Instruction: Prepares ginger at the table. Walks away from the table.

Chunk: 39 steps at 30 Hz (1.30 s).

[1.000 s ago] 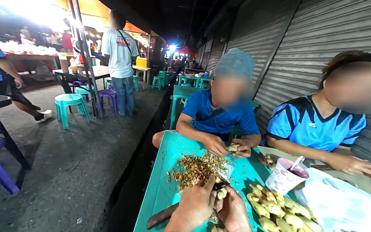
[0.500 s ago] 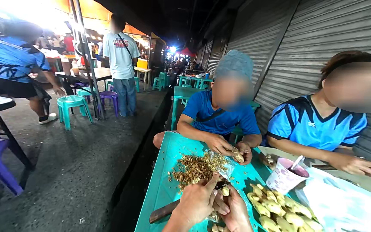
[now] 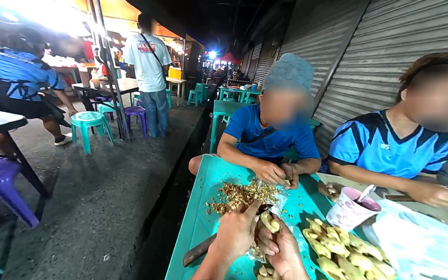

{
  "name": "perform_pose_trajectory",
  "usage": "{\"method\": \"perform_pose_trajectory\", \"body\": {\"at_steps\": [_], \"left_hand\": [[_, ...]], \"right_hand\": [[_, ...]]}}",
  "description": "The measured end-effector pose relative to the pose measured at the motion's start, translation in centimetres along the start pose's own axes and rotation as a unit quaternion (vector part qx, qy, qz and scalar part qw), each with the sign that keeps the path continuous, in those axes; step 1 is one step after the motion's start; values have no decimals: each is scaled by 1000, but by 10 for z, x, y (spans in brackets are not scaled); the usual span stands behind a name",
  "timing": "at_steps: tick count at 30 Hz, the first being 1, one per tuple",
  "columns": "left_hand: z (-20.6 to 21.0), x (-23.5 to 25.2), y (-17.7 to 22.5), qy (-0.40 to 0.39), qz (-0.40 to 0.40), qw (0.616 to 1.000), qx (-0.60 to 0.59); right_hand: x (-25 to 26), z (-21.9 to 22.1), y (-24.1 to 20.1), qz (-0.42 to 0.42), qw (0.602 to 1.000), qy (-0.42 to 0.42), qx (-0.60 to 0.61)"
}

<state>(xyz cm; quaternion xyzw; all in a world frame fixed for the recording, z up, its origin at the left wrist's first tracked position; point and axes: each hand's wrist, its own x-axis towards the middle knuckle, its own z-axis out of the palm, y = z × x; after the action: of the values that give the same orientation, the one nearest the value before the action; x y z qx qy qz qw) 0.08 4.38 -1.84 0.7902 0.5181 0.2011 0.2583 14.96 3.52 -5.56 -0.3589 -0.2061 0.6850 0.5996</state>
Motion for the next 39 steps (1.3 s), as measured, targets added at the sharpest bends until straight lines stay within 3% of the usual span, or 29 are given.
{"method": "perform_pose_trajectory", "body": {"at_steps": [3, 7, 13, 16, 23, 31, 36, 39], "left_hand": [[5, -3, 8, -41, 24, 999, -10], [9, -3, 11, -40, 25, 999, 14], [8, -2, 11, 41, -22, 997, 54], [2, -1, 4, 45, -34, 998, 31], [3, -4, 8, -48, 34, 998, -24], [4, -2, 5, -53, 36, 998, -19], [2, -2, 11, 4, -25, 998, 58], [1, -3, 7, 6, -5, 1000, 22]], "right_hand": [[1, -4, -5, 2, 1000, 6, 27], [-2, 0, -5, -14, 999, 13, 26], [-8, 11, 5, -54, 995, 33, -74], [-4, 10, 9, -58, 996, 19, -71], [3, -3, 1, -132, 983, 49, -118], [0, 1, 1, -172, 964, 79, -187], [-2, 8, 8, -123, 977, 68, -160], [0, 7, 6, -89, 986, 75, -116]]}}
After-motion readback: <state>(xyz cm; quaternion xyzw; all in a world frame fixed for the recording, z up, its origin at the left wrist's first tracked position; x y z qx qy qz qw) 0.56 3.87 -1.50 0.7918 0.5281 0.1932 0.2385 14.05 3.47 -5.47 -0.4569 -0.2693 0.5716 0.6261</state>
